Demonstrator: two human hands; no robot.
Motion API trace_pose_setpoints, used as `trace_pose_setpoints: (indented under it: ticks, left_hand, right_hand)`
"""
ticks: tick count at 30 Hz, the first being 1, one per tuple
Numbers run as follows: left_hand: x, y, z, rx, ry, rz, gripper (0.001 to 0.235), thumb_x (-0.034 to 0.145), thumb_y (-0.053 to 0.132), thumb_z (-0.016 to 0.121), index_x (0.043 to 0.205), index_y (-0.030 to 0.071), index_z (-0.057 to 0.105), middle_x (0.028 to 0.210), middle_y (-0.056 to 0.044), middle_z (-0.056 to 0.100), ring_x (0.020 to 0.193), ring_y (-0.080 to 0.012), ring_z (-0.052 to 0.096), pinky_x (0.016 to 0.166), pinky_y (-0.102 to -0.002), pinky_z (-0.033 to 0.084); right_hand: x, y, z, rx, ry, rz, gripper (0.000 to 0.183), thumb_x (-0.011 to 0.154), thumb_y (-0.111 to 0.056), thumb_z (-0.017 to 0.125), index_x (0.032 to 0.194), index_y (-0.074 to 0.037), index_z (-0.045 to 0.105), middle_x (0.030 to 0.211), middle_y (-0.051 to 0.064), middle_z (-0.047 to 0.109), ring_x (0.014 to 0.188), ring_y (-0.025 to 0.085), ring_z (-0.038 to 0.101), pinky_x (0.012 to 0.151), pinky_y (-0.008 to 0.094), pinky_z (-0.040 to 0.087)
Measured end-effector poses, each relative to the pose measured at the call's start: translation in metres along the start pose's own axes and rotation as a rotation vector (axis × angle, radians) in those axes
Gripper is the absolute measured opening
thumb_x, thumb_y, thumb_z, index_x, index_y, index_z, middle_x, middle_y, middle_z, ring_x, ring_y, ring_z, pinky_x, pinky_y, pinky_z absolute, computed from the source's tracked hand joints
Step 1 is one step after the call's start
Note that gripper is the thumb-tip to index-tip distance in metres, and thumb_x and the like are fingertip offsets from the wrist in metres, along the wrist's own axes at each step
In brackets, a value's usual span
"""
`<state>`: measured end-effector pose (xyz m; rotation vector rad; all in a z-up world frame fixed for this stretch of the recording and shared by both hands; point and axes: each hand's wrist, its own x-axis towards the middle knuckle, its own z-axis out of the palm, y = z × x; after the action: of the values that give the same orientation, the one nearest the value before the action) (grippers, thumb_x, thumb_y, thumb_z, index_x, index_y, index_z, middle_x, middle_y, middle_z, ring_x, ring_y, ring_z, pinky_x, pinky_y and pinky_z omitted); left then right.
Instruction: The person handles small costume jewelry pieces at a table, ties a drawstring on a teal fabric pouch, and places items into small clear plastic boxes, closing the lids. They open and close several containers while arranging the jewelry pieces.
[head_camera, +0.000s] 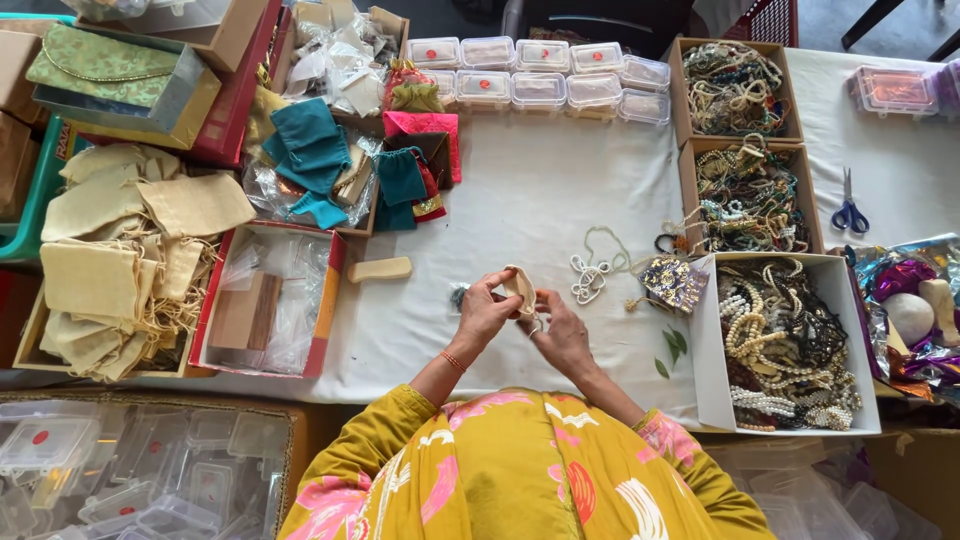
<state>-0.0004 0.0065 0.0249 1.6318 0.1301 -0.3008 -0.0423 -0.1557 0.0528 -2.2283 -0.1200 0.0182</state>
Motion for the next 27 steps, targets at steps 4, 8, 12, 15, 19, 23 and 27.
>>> trace_pose_setpoints:
  ticks: [4,8,12,15,19,23,27]
  left_hand:
    - [-0.001,0.002,-0.005,0.020,-0.002,0.072,0.050,0.082,0.016,0.078,0.130,0.006,0.068,0.127,-0.010,0.071,0.095,-0.0187,0.076,0.084,-0.036,0.063]
    - [0.002,0.002,-0.020,0.069,0.085,0.169,0.061,0.080,0.022,0.085,0.132,0.006,0.058,0.132,-0.007,0.063,0.120,-0.0157,0.060,0.094,-0.035,0.054]
    - [0.011,-0.022,-0.028,-0.169,-0.164,0.070,0.057,0.087,0.022,0.083,0.136,0.005,0.059,0.135,-0.004,0.062,0.124,-0.0119,0.057,0.101,-0.032,0.047]
    - [0.019,-0.055,-0.025,-0.384,-0.328,-0.016,0.040,0.096,0.023,0.078,0.127,-0.001,0.070,0.127,-0.005,0.067,0.112,-0.0109,0.063,0.098,-0.031,0.052]
    - [0.011,-0.033,-0.026,-0.458,-0.353,-0.030,0.036,0.098,0.025,0.074,0.126,0.001,0.070,0.116,-0.003,0.074,0.105,-0.0075,0.064,0.094,-0.029,0.054]
    - [0.007,-0.034,-0.020,-0.335,-0.438,-0.074,0.036,0.094,0.022,0.074,0.126,0.006,0.067,0.112,0.000,0.074,0.102,-0.0059,0.065,0.090,-0.028,0.055]
    - [0.014,-0.052,-0.017,-0.349,-0.402,-0.074,0.036,0.096,0.021,0.074,0.126,0.002,0.069,0.113,-0.002,0.075,0.101,-0.0088,0.067,0.090,-0.030,0.057]
  right_hand:
    - [0.011,0.044,0.003,0.128,-0.079,0.263,0.028,0.093,-0.017,0.070,0.118,-0.005,0.069,0.103,0.003,0.076,0.096,0.012,0.074,0.077,0.029,0.059]
    - [0.019,0.087,-0.001,0.740,-0.145,0.182,0.027,0.101,-0.016,0.067,0.123,-0.001,0.069,0.104,0.002,0.074,0.092,0.008,0.066,0.083,0.028,0.056]
    - [0.022,0.060,-0.025,0.910,-0.240,0.272,0.030,0.098,-0.020,0.067,0.124,-0.005,0.068,0.105,-0.001,0.074,0.092,0.008,0.068,0.081,0.030,0.060]
    - [0.026,0.067,-0.024,0.914,-0.206,0.300,0.030,0.098,-0.021,0.068,0.123,-0.006,0.067,0.103,-0.001,0.073,0.091,0.009,0.069,0.078,0.033,0.062]
    - [0.028,0.066,-0.023,0.920,-0.157,0.374,0.031,0.098,-0.023,0.068,0.126,-0.008,0.067,0.105,-0.001,0.072,0.091,0.009,0.068,0.075,0.032,0.060]
    - [0.031,0.066,-0.021,0.974,-0.153,0.431,0.030,0.099,-0.025,0.067,0.125,-0.009,0.067,0.106,0.000,0.073,0.092,0.010,0.069,0.076,0.033,0.061]
    - [0.030,0.061,-0.022,0.942,-0.219,0.411,0.034,0.094,-0.018,0.070,0.127,-0.009,0.067,0.110,-0.001,0.074,0.096,0.010,0.070,0.081,0.034,0.060]
